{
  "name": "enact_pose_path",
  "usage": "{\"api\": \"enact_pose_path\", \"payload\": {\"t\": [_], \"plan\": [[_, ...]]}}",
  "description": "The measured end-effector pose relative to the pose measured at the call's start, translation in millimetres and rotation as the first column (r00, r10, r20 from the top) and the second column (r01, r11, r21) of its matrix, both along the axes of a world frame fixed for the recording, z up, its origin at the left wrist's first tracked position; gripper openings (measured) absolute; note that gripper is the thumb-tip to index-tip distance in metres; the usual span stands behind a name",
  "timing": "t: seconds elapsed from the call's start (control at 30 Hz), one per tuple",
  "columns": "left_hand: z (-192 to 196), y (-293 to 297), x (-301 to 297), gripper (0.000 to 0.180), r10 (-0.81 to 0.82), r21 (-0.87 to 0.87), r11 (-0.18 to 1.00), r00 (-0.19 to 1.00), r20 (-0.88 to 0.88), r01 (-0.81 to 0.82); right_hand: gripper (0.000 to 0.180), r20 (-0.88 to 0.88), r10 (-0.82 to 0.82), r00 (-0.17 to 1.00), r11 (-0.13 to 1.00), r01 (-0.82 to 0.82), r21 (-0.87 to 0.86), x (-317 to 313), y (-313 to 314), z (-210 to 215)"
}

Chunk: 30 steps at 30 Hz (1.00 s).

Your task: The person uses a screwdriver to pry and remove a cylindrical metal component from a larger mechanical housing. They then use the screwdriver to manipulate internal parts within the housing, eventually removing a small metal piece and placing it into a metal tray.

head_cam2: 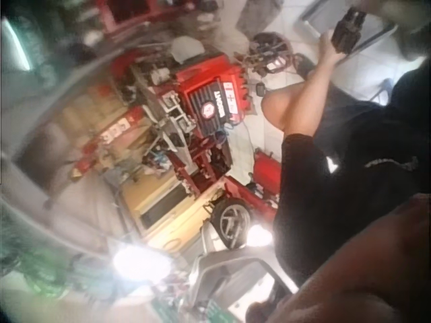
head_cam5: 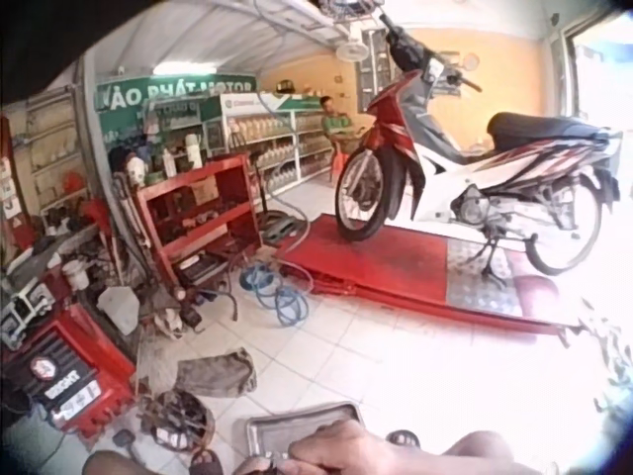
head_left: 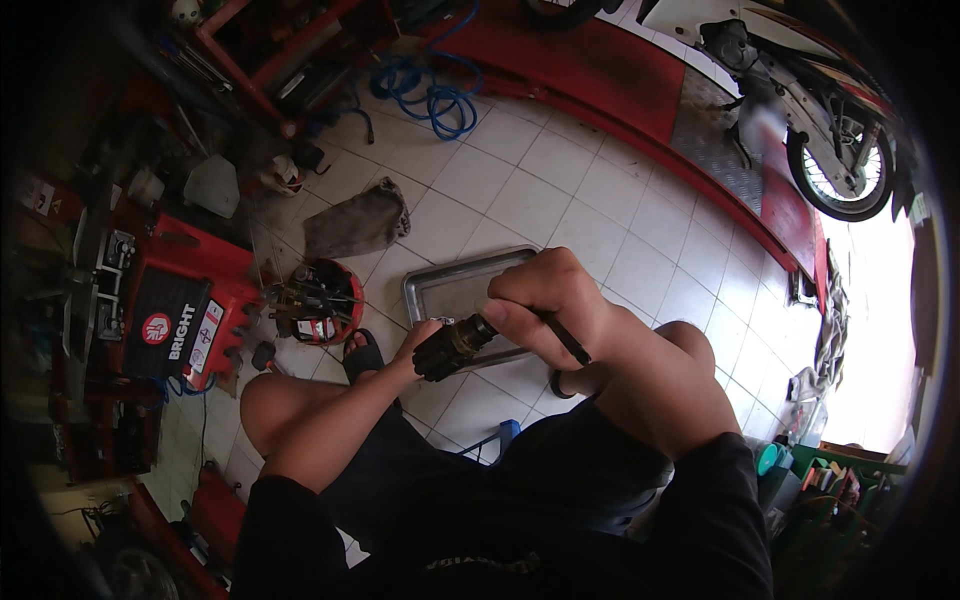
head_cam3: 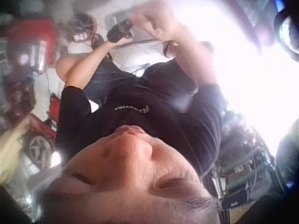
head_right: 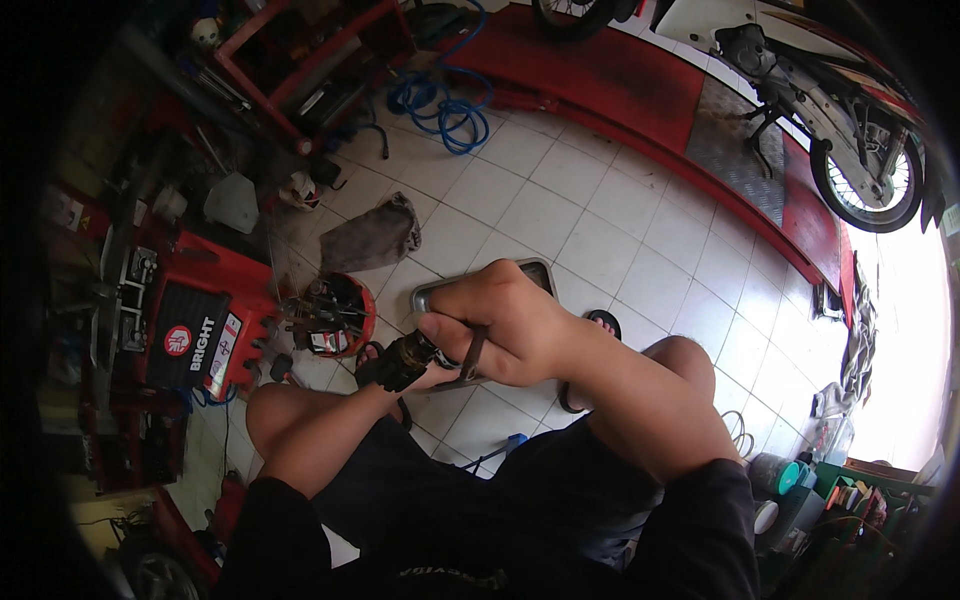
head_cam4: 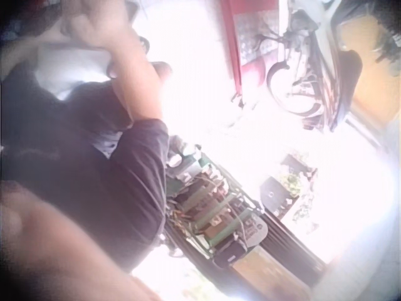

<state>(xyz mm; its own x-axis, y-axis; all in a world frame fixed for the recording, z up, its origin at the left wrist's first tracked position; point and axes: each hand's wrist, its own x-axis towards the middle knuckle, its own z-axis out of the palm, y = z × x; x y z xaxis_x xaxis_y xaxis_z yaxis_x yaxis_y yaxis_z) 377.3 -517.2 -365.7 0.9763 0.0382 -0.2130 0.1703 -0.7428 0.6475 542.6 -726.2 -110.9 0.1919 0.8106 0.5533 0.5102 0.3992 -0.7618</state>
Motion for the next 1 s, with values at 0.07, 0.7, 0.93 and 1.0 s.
{"api": "enact_pose_path", "payload": {"t": [0.07,0.7,0.93,1.0], "plan": [[-33,6,-1,0.036,-0.014,-0.040,0.999,1.000,0.016,0.015,0.032,0.050,0.069,0.996,0.997,-0.067,-0.030,6,-1,-3],[-78,26,17,0.074,0.111,-0.005,0.992,0.881,-0.459,-0.127,0.029,0.235,-0.274,0.932,0.892,0.338,-0.301,35,-18,-22],[-154,0,-4,0.084,0.063,0.192,0.980,0.819,-0.570,0.059,0.021,0.220,-0.220,0.950,0.882,0.290,-0.372,25,-23,-44],[-197,-3,-27,0.076,0.029,0.396,0.893,0.852,-0.522,0.212,0.019,0.229,-0.152,0.962,0.868,0.241,-0.435,22,-21,-44]]}}
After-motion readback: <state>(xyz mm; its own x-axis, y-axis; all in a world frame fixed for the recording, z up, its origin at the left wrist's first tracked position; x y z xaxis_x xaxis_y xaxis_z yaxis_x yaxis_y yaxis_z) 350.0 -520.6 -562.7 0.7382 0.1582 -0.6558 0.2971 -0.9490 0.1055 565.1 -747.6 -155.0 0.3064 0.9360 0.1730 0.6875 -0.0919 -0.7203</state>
